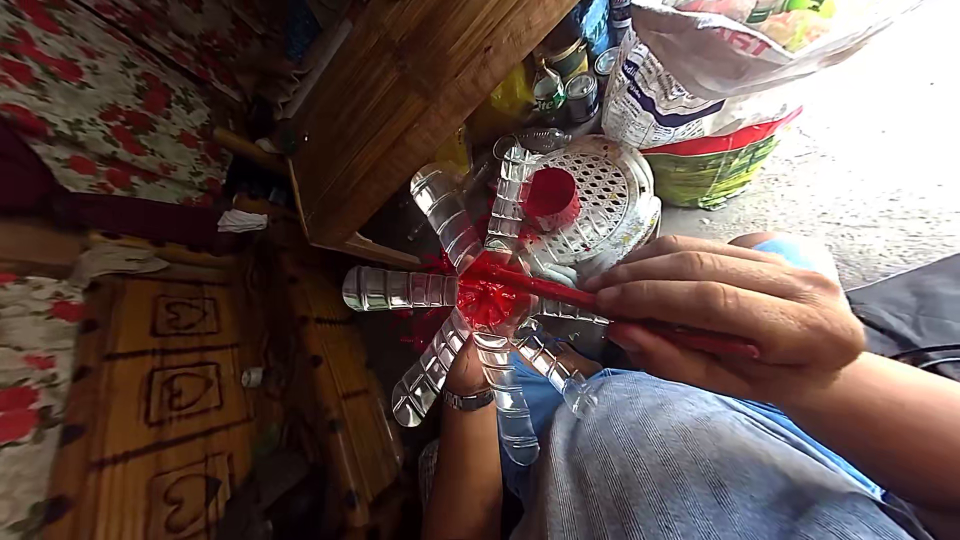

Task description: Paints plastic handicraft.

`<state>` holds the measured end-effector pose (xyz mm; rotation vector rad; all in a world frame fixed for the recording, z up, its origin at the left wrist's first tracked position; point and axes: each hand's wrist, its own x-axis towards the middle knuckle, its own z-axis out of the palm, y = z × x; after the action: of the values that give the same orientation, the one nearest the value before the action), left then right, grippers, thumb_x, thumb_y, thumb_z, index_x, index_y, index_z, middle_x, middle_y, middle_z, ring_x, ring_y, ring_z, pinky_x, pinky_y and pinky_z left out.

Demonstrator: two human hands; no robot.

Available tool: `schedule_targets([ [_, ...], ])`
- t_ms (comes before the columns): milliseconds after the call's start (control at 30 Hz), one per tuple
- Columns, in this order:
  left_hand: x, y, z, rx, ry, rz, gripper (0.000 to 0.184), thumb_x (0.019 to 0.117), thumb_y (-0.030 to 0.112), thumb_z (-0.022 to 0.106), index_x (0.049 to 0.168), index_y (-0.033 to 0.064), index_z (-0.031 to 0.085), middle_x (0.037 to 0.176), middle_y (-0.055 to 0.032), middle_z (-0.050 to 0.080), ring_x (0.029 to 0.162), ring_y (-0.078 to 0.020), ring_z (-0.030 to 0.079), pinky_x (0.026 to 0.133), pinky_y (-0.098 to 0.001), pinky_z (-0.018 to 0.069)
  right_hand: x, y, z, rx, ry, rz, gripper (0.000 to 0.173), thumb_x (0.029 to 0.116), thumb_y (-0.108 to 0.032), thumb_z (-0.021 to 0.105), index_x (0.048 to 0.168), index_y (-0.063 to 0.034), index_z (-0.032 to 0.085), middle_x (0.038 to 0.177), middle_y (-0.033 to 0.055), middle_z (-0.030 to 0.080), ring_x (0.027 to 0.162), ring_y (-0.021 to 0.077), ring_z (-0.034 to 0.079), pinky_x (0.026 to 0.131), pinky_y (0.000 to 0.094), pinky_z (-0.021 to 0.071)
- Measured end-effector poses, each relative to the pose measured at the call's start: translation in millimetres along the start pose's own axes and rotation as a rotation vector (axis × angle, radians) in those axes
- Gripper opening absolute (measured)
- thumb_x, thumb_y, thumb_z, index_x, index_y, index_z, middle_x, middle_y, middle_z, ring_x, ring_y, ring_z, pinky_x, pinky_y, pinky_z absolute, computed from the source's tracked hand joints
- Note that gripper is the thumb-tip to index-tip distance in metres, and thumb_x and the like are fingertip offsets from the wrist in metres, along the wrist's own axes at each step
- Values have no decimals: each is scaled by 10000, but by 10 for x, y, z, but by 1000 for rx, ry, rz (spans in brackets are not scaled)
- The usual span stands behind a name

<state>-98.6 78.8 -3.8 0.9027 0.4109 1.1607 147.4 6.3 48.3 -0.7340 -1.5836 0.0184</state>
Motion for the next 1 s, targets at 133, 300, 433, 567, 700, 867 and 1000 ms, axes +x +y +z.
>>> schedule_targets([
  [133,100,-6,-40,-162,-111,16,308,892,323,707,1106,108,759,1081,-59,760,1046,-175,715,925,-367,576,-38,-20,21,12,-24,16,162,1008,-164,632,1015,-25,715,975,82,744,953,131,701,845,252,576],
  [300,90,0,44,-164,-149,-29,395,896,315,716,1226,97,721,1243,-86,710,1200,-208,655,1026,-359,524,-17,-18,35,-16,-11,17,166,1015,-167,630,1029,-23,711,1004,77,742,988,123,694,870,241,569],
  [433,116,-17,2,-145,-102,-27,392,862,301,752,1197,98,725,1236,-99,707,1195,-235,653,1041,-403,515,-49,-30,46,-7,-29,14,159,1006,-154,628,1024,-23,716,983,93,749,951,145,704,843,267,574],
  [567,101,-15,-18,-159,-104,-54,316,880,281,742,1129,87,748,1161,-92,736,1139,-197,682,1020,-358,529,-48,-50,48,-21,-19,18,173,1018,-174,639,1035,-18,712,998,92,741,978,138,697,869,253,572],
  [700,110,-25,-33,-137,-96,-37,306,858,300,756,1087,97,756,1093,-77,752,1074,-181,703,973,-352,552,-70,-51,60,-12,-36,11,159,1006,-153,636,1034,-19,716,999,106,750,969,157,706,857,270,574],
  [867,38,-9,-48,-97,-26,-71,210,875,232,745,1033,94,751,1031,-47,756,1015,-122,711,924,-283,567,-67,-68,41,-27,-22,10,167,1017,-170,634,1038,-21,706,994,95,742,972,149,703,860,260,577],
  [1000,100,32,29,-148,-37,-76,362,817,371,793,1072,117,749,1078,-68,747,1051,-173,705,926,-345,572,-96,-48,88,-2,-61,17,163,1010,-146,635,1063,-16,719,1039,115,751,1012,170,706,904,283,572],
])
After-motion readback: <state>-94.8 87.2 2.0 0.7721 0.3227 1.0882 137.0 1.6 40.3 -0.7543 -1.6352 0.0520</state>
